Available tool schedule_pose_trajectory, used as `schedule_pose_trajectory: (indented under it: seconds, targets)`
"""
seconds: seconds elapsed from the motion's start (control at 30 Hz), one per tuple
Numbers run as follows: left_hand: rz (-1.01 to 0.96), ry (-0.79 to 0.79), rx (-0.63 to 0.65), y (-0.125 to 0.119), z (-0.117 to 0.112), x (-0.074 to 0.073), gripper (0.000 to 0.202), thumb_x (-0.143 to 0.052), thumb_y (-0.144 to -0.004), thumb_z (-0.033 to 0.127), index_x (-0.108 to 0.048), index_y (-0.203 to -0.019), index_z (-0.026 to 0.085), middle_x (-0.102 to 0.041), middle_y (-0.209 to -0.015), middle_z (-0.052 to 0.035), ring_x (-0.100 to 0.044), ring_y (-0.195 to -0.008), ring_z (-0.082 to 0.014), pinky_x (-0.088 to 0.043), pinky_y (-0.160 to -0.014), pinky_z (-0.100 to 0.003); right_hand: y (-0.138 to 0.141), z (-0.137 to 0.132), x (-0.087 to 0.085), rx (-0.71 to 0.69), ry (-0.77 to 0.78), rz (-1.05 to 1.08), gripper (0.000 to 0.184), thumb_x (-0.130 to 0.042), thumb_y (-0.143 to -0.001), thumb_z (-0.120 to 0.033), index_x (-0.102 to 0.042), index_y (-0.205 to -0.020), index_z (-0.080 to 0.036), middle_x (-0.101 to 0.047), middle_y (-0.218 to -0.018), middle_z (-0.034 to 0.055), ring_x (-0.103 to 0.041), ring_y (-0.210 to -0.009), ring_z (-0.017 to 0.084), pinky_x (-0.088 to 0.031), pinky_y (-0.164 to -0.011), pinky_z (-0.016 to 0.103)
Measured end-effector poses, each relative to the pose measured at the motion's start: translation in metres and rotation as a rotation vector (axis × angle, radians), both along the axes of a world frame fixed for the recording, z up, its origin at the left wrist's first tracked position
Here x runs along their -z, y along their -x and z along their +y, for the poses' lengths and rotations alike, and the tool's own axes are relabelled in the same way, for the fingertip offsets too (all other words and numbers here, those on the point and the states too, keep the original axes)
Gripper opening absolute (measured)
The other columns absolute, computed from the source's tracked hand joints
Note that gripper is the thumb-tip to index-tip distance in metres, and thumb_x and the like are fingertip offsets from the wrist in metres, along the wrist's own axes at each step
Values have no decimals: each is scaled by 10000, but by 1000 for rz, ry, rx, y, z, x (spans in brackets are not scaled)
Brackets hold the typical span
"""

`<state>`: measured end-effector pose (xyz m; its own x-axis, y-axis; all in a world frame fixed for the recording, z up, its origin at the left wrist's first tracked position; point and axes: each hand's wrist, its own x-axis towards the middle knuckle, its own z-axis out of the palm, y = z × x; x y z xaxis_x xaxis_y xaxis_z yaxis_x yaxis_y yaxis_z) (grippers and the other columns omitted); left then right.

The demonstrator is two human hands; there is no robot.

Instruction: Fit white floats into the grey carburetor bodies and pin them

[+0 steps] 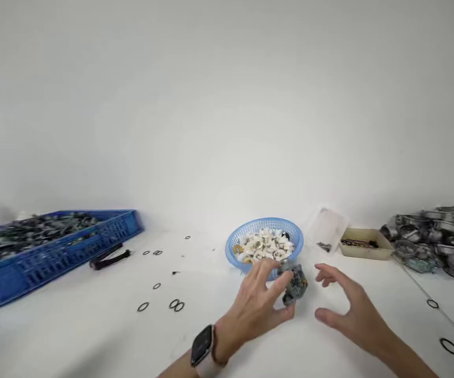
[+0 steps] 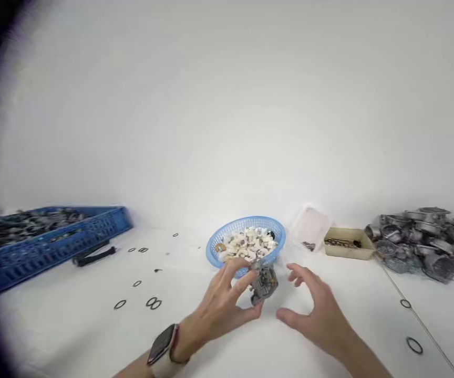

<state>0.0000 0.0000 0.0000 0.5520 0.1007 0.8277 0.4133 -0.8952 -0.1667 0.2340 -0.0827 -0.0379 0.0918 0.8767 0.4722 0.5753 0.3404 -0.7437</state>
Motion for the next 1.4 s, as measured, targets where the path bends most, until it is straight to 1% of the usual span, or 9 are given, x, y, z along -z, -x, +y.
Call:
schedule_pose_trajectory:
  seconds: [0.17, 0.33, 0.43, 0.53, 0.73, 0.9, 1.17, 1.27, 1.4]
  targets:
    - [-20, 49, 58, -16, -11, 28, 427, -696, -808, 228, -498, -1186, 205, -545, -1143, -122, -573, -952, -255, -542, -772, -370, 32, -7, 2, 26, 17, 21, 751, -720, -761, -313, -485, -1474, -330, -672, -1286, 40, -651, -1165, 267, -554, -995, 403]
    - [-49, 97, 72, -18, -19, 37, 428, -620, -749, 144, -496, -1154, 206, -524, -1099, -106, -557, -917, -248, -534, -725, -355, 39, -8, 3, 105, -11, -102, 633, -675, -795, -314, -518, -1408, -318, -715, -1117, 34, -708, -999, 247, -604, -809, 352]
    - [-54, 157, 60, -20, -25, 38, 498, -602, -694, 135, -484, -1172, 213, -515, -1049, -87, -550, -866, -233, -529, -695, -347, 38, -8, 0, 86, -62, -188, 589, -650, -802, -312, -517, -1375, -285, -714, -979, 24, -718, -847, 221, -601, -700, 324]
    - [-51, 242, 33, -22, -31, 38, 585, -647, -669, 150, -464, -1221, 218, -516, -1066, -90, -564, -882, -238, -544, -727, -369, 33, -9, -7, 80, -87, -234, 557, -642, -809, -301, -510, -1349, -275, -701, -945, 18, -708, -812, 205, -595, -691, 313]
    - [86, 585, 95, -13, -31, 33, 898, -872, -611, 356, -401, -1367, 242, -537, -1298, -142, -585, -1145, -339, -555, -909, -463, 16, -13, -30, -104, 62, -361, 553, -683, -757, -256, -537, -1290, -277, -697, -993, 19, -679, -868, 212, -561, -716, 318]
    - [174, 818, 236, -9, -28, 29, 742, -856, -644, 279, -507, -1299, 273, -642, -1251, -59, -619, -1127, -297, -514, -985, -445, 15, -12, -35, -219, 261, -381, 576, -673, -715, -198, -543, -1268, -288, -689, -999, 2, -646, -854, 199, -519, -720, 309]
    - [123, 864, 302, -11, -29, 33, 586, -786, -690, 291, -571, -1232, 246, -693, -1153, -51, -649, -1020, -272, -510, -922, -418, 17, -9, -23, -257, 208, -460, 665, -667, -702, -171, -515, -1342, -275, -693, -1091, 37, -631, -976, 243, -519, -804, 356]
    - [152, 859, 296, -9, -27, 32, 651, -815, -671, 362, -570, -1263, 245, -691, -1121, -45, -645, -991, -269, -511, -916, -424, 20, -9, -22, -255, 188, -468, 678, -666, -719, -167, -506, -1369, -272, -691, -1117, 46, -627, -998, 248, -526, -840, 375]
    - [223, 799, 275, -6, -26, 31, 869, -881, -549, 523, -566, -1303, 228, -677, -1134, -70, -632, -993, -300, -515, -910, -450, 21, -9, -22, -243, 194, -475, 693, -697, -723, -192, -507, -1386, -264, -691, -1102, 50, -627, -999, 252, -535, -878, 396]
